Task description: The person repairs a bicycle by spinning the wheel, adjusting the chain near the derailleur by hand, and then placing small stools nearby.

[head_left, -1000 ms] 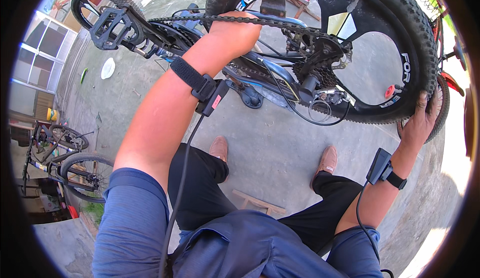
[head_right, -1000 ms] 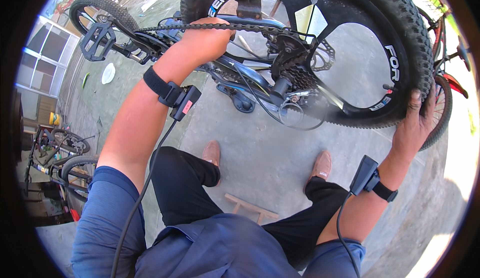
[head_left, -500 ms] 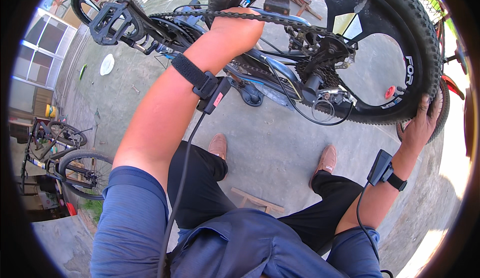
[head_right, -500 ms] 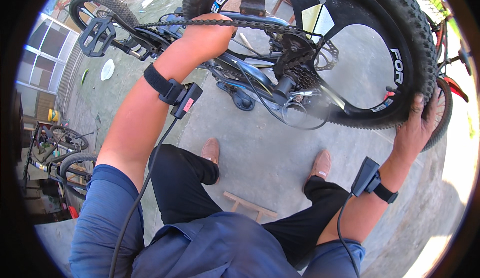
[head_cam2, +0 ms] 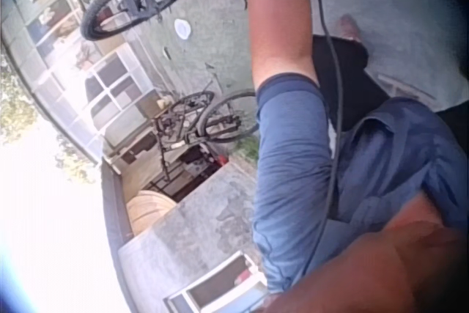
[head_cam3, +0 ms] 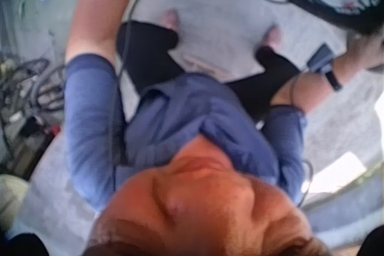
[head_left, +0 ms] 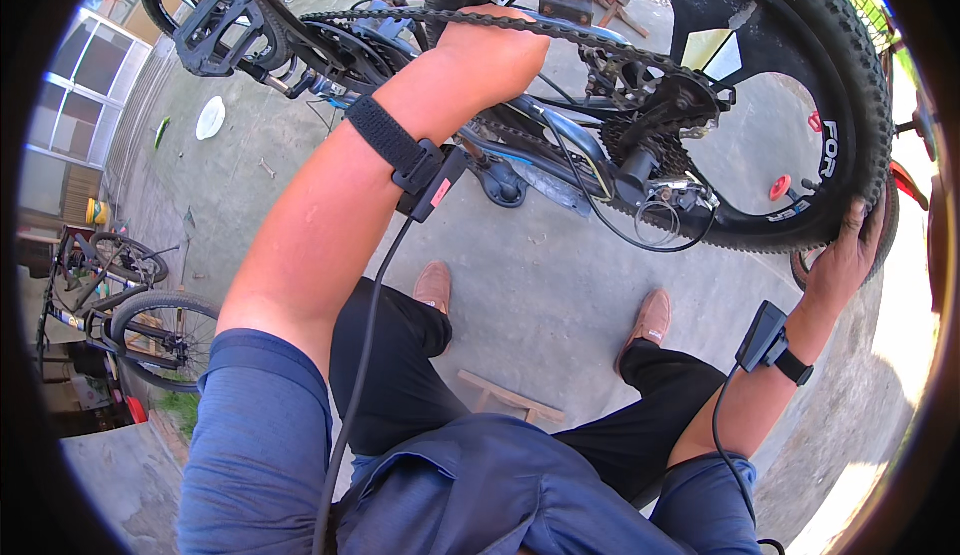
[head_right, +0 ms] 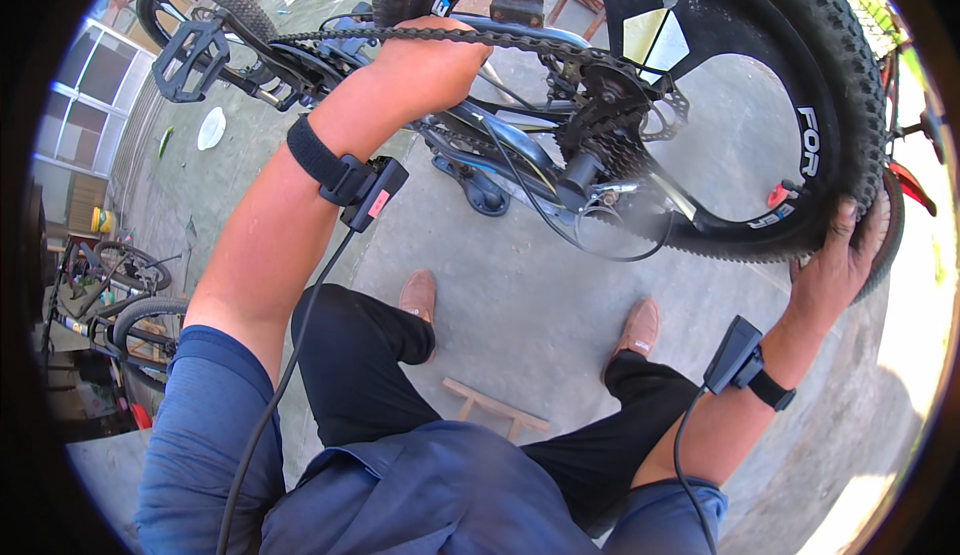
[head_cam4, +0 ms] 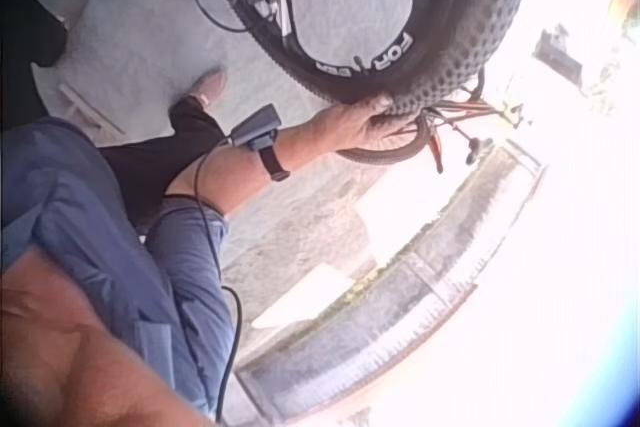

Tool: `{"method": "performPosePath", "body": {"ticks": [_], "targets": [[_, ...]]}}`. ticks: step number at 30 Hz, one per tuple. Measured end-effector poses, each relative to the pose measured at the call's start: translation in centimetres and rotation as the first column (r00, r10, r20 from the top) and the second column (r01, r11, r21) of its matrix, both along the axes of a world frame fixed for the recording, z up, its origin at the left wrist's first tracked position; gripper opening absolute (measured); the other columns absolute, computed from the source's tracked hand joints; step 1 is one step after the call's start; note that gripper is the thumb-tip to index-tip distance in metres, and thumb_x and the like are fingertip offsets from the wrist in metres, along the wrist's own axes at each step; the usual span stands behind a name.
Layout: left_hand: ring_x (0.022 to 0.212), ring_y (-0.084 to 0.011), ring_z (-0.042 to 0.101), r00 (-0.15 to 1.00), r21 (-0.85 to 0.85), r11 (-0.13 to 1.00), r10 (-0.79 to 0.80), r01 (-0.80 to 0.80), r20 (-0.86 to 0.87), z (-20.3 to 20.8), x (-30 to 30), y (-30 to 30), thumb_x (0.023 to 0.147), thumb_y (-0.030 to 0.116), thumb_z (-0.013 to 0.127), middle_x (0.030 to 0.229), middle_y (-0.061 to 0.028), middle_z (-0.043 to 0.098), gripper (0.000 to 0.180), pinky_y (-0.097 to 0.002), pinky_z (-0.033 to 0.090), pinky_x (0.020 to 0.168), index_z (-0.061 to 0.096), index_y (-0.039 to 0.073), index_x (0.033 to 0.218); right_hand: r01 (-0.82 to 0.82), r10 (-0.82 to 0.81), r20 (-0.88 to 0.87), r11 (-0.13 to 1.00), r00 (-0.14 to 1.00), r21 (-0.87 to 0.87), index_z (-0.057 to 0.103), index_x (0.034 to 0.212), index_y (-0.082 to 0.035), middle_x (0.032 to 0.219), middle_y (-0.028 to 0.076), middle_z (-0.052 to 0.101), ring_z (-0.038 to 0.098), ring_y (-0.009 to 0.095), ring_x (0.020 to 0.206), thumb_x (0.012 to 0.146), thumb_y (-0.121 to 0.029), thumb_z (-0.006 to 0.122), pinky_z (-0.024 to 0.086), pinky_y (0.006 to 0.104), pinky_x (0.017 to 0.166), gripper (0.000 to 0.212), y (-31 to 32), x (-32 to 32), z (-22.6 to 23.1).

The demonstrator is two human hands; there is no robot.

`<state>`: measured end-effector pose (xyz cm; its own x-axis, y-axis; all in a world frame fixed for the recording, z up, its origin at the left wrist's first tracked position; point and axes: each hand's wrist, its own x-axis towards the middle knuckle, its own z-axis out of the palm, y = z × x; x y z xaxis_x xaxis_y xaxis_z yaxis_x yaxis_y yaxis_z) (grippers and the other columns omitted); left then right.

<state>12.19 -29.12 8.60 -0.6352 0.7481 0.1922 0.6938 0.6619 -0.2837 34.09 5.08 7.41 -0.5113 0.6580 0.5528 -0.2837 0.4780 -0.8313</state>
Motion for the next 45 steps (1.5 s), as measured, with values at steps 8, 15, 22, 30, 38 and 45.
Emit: {"method": "performPosePath", "body": {"ticks": [8, 15, 22, 30, 38, 45], "targets": [[0.084, -0.0282, 0.066, 0.991, -0.053, 0.999, 0.01, -0.003, 0.134, 0.3, 0.0, 0.1, 0.084, 0.01, 0.051, 0.084, -0.0107, 0.067, 0.022, -0.0403, 0.052, 0.071, 0.065, 0.013, 0.1, 0.06, -0.06, 0.053, 0.998, 0.997, 0.001, 0.043, 0.134, -0.005, 0.12, 0.009, 0.056, 0.06, 0.018, 0.102, 0.094, -0.023, 0.058, 0.054, 0.0284, 0.081, 0.046, -0.6, 0.2, 0.6], [0.099, -0.0292, 0.063, 0.839, -0.157, 0.978, 0.2, -0.138, 0.507, 1.0, -0.4, 1.5, 0.088, 0.018, 0.051, 0.104, -0.0121, 0.066, 0.027, -0.0415, 0.048, 0.085, 0.06, 0.016, 0.113, 0.025, -0.022, 0.054, 0.998, 0.998, -0.056, 0.042, 0.136, -0.006, 0.12, 0.01, 0.056, 0.061, 0.02, 0.1, 0.094, -0.023, 0.058, 0.055, 0.029, 0.078, 0.048, -0.6, 0.1, 0.4], [0.109, -0.0295, 0.059, 0.72, -0.232, 0.971, 0.2, -0.056, 0.665, 0.4, -1.5, 3.4, 0.088, 0.02, 0.053, 0.118, -0.0109, 0.062, 0.034, -0.0406, 0.044, 0.093, 0.058, 0.021, 0.121, 0.0, 0.002, 0.024, 0.997, 1.0, -0.081, 0.042, 0.136, -0.007, 0.12, 0.011, 0.056, 0.061, 0.02, 0.1, 0.093, -0.024, 0.058, 0.056, 0.0301, 0.076, 0.049, -0.5, 0.1, 0.4], [0.103, -0.0296, 0.061, 0.813, -0.185, 0.982, 0.087, 0.025, 0.576, -0.7, -2.2, 3.5, 0.083, 0.009, 0.052, 0.109, -0.0122, 0.063, 0.032, -0.0395, 0.047, 0.088, 0.063, 0.017, 0.112, 0.082, -0.08, 0.076, 0.996, 0.994, -0.029, 0.042, 0.137, -0.008, 0.12, 0.011, 0.056, 0.061, 0.021, 0.1, 0.094, -0.027, 0.058, 0.057, 0.0314, 0.074, 0.05, -1.1, 0.1, 0.8], [0.09, -0.0287, 0.064, 0.93, -0.26, 0.965, 0.066, 0.033, 0.362, 0.1, -0.8, 3.5, 0.081, 0.007, 0.054, 0.094, -0.0113, 0.065, 0.024, -0.0393, 0.049, 0.078, 0.065, 0.013, 0.101, 0.068, -0.064, 0.112, 0.997, 0.992, -0.033, 0.042, 0.136, -0.003, 0.124, 0.011, 0.054, 0.057, 0.018, 0.106, 0.096, -0.029, 0.053, 0.049, 0.0292, 0.089, 0.049, -1.2, -0.1, 0.2], [0.095, -0.0294, 0.062, 0.914, -0.131, 0.986, -0.038, 0.1, 0.405, 1.3, -0.1, 3.2, 0.083, 0.009, 0.052, 0.097, -0.0119, 0.065, 0.03, -0.0398, 0.049, 0.081, 0.063, 0.015, 0.111, 0.071, -0.072, 0.087, 0.997, 0.994, 0.016, 0.043, 0.135, -0.003, 0.124, 0.011, 0.054, 0.057, 0.019, 0.106, 0.095, -0.028, 0.054, 0.049, 0.0299, 0.089, 0.049, -0.8, 0.0, 0.5]]}}
